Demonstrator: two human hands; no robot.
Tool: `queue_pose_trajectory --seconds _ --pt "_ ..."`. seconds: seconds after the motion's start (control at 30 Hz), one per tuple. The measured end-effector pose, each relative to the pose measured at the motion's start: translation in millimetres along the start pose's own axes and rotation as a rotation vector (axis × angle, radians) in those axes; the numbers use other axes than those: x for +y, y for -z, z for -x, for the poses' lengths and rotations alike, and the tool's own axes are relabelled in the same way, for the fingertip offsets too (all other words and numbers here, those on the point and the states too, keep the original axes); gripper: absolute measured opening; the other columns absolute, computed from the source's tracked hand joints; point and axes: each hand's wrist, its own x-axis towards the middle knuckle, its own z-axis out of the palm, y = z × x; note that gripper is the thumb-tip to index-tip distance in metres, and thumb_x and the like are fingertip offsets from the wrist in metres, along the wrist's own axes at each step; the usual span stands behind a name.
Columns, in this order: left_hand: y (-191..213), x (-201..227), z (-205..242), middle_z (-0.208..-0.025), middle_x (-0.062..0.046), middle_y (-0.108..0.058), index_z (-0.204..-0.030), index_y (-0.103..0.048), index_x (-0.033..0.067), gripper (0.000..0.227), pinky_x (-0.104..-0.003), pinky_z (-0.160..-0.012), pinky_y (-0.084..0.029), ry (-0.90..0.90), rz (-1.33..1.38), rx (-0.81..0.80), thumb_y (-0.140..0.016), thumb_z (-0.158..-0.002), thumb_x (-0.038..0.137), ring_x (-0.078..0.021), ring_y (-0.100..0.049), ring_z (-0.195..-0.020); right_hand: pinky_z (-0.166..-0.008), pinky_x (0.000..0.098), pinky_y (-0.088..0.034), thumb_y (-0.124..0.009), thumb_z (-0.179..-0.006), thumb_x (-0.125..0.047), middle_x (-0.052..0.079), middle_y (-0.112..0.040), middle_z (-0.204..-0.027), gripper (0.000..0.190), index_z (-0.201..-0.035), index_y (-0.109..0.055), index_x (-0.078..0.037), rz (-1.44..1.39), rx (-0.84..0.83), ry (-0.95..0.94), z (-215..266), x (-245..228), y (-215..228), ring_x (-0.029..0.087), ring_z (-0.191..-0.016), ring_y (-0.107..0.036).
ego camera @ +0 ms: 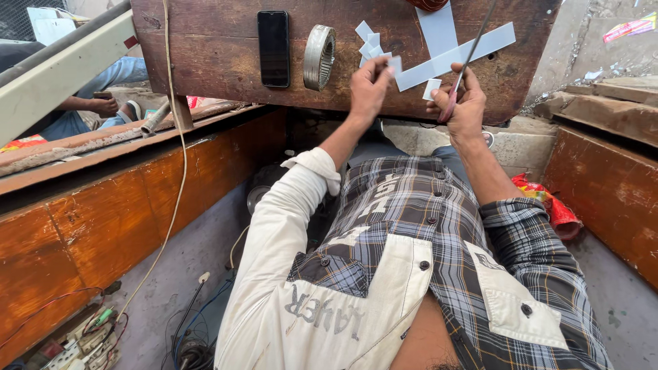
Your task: The person cuts a strip of white insulation tape into small rectangular pieces using scissors. They then insert the pieces into the slots of a cylindrical metal stator component.
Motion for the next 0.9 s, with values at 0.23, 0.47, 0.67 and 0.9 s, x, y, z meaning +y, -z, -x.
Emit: queue_pose_trajectory --seconds 0.23,0.47,0.67,0.9 --pt "-0.4 21.5 19.6 -0.107 -0.01 -0.059 -0.121 -0.063 0.007 0.038 -0.04 -0.079 -0.056 -0.472 -0.925 -0.081 -0.078 -0.091 0.024 -0.0255 -0.064 -0.095 -0.066 0.0321 -0.064 -0.079 -0.094 0.003 0.009 -0.069 -0.093 0.065 -0.151 -0.048 0.001 0.026 0.008 -0.007 9.2 -5.5 5.8 0.019 -0.075 -0.072" --pt "-20.2 22.5 20.6 -0.107 -0.012 -0.055 -0.105 -0.058 0.0066 0.036 -0.045 -0.085 -0.052 -0.32 -0.91 -0.081 -0.082 -0.08 0.016 -0.0319 -0.061 -0.103 -0.066 0.0309 -0.063 -0.077 -0.091 0.002 0.008 -0.069 -0.092 0.066 -0.15 -0.047 -0.001 0.041 -0.003 -0.03 14.5 -14.1 1.0 0.017 -0.073 -0.072" --pt "-13.5 34.1 6.2 -0.097 -0.011 -0.06 -0.093 -0.06 0.0062 0.029 -0.045 -0.081 -0.051 -0.255 -0.929 -0.171 -0.083 -0.079 0.017 -0.0306 -0.062 -0.096 -0.071 0.0312 -0.065 -0.077 -0.093 0.002 0.009 -0.068 -0.095 0.066 -0.152 -0.047 0.001 0.072 -0.067 0.014 11.8 -23.4 -9.7 0.017 -0.079 -0.072" --pt "0.2 19.2 25.8 -0.09 -0.008 -0.079 -0.112 -0.073 -0.0029 0.028 -0.027 -0.071 -0.061 0.104 0.189 -0.282 -0.078 -0.091 0.016 -0.014 -0.074 -0.079 -0.074 0.0278 -0.063 -0.078 -0.094 0.001 0.008 -0.068 -0.096 0.068 -0.155 -0.046 0.002 0.185 -0.193 0.06 2.7 -28.2 -11.8 0.015 -0.082 -0.07"
